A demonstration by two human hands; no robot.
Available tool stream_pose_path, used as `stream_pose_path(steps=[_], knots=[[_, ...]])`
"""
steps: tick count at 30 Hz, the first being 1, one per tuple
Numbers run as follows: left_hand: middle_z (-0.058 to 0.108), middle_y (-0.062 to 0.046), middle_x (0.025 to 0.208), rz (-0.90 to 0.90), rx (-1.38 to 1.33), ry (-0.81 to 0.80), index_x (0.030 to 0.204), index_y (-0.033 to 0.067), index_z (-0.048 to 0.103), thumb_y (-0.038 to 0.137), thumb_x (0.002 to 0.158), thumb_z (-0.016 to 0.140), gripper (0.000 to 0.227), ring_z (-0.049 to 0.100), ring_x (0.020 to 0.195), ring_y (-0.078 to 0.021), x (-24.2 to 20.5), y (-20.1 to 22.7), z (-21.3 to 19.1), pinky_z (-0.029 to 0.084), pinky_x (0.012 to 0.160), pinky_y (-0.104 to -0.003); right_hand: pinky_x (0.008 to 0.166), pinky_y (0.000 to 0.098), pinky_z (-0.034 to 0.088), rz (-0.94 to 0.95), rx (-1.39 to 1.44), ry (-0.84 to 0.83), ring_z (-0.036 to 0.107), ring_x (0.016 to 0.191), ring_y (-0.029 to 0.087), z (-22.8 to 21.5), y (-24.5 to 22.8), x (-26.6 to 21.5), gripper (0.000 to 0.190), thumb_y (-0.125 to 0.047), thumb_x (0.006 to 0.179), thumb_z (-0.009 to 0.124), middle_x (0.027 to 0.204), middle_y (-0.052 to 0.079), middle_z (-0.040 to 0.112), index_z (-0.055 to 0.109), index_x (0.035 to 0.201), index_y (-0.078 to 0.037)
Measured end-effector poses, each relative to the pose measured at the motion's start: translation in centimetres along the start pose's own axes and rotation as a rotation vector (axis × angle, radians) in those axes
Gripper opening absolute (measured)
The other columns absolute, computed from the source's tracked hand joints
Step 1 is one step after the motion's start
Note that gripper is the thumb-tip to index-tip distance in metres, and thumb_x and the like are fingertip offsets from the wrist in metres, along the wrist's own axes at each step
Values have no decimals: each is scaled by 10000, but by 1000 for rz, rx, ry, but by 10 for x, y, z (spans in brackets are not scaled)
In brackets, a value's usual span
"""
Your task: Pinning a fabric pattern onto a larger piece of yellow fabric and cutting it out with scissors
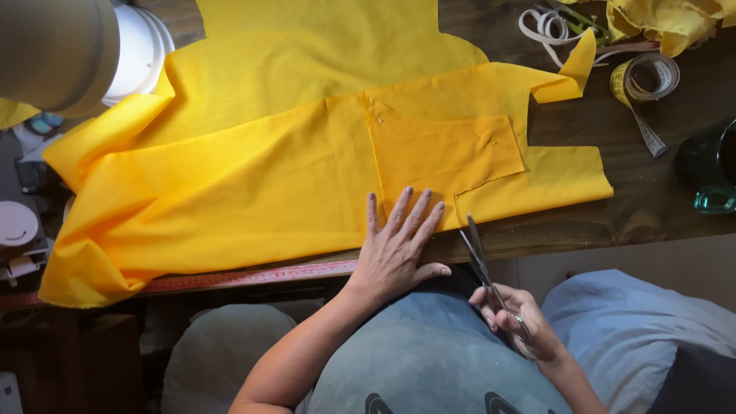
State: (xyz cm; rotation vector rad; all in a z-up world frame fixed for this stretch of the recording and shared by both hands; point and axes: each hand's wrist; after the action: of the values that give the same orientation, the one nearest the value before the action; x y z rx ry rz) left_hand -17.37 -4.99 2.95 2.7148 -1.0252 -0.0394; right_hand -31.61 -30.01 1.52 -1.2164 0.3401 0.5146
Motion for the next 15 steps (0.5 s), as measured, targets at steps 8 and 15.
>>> stream_pose_path(steps=[8, 15], knots=[[584, -129, 1495, 144, -166, 356, 1415, 48, 607, 240, 1039, 672, 428, 493, 1447, -303, 4, 3, 15, 276, 1218, -642, 516, 230, 411, 4, -158, 179, 455, 590, 85, 15, 17, 20, 564, -506, 779, 788, 701, 8, 515, 675, 1017, -8], [698, -75, 1313, 176, -129, 575, 1236, 64, 712, 101, 1076, 506, 264, 665, 1220, -285, 15, 5, 19, 525, 999, -445, 441, 246, 427, 12, -217, 245, 443, 511, 112, 15, 16, 26, 450, -428, 792, 800, 647, 33, 514, 658, 920, -21]])
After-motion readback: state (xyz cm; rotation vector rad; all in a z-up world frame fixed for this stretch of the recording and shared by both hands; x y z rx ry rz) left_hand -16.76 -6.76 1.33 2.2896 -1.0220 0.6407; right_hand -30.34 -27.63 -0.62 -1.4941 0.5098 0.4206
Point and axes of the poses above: each hand's wrist, its own x-axis towards the middle knuckle, its own z-axis out of the palm, y = z × x
